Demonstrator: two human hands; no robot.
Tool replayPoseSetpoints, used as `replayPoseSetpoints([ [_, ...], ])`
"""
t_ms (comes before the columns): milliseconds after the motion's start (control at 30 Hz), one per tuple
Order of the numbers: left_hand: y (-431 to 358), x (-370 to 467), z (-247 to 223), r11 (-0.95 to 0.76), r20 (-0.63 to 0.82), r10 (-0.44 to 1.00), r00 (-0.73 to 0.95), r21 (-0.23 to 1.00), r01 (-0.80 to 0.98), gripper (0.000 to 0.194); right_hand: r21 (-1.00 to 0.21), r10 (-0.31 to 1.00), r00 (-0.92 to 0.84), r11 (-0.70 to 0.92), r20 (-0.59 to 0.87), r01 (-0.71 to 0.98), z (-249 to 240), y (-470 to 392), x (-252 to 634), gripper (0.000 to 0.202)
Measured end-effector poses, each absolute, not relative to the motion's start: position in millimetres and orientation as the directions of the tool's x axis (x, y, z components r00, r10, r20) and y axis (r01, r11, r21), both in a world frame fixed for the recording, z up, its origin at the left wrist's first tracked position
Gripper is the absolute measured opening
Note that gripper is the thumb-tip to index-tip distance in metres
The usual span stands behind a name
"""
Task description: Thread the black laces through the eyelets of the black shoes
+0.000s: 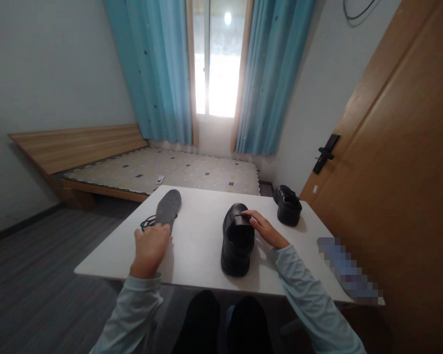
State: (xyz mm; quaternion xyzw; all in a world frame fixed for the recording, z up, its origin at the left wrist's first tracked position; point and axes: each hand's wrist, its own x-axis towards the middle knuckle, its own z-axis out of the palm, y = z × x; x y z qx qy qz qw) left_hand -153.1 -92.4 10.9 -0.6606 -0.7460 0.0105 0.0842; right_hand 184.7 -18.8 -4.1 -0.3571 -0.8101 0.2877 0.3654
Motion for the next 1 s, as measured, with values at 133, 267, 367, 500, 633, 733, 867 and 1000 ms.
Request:
replayPoseSetpoints([
  [133,-98,-122,30,-0.011,0.222,0.975,0.023,-0.056,0.998,0.028,-0.723,0.787,-0.480,0.582,0.387,0.372,-6,-19,185,0.048],
  [267,-107,-82,44,-0.331,0.337,0.900,0.278,0.114,0.937,0.028,-0.717,0.784,-0.478,0.589,0.395,0.373,-7,-19,185,0.047],
  [367,-119,-52,47,-0.564,0.385,0.796,0.466,0.196,0.802,0.032,-0.720,0.785,-0.480,0.587,0.392,0.371,-5,-19,183,0.047],
  [500,-133,-23,41,-0.605,0.401,0.764,0.505,0.174,0.777,0.051,-0.723,0.785,-0.480,0.586,0.392,0.366,-3,-20,179,0.046],
  [633,-136,-7,31,-0.552,0.335,0.810,0.481,0.160,0.818,0.053,-0.721,0.783,-0.477,0.589,0.398,0.365,-4,-19,178,0.047],
  [733,-136,-1,26,-0.511,0.281,0.843,0.458,0.152,0.846,0.045,-0.719,0.785,-0.475,0.588,0.398,0.370,-3,-19,177,0.049],
  [867,-136,0,26,-0.491,0.235,0.862,0.450,0.156,0.857,0.038,-0.720,0.789,-0.467,0.586,0.401,0.372,-1,-20,176,0.050],
  [1000,-137,-2,30,-0.482,0.244,0.867,0.435,0.184,0.856,0.031,-0.724,0.793,-0.455,0.582,0.405,0.369,0,-21,176,0.050],
])
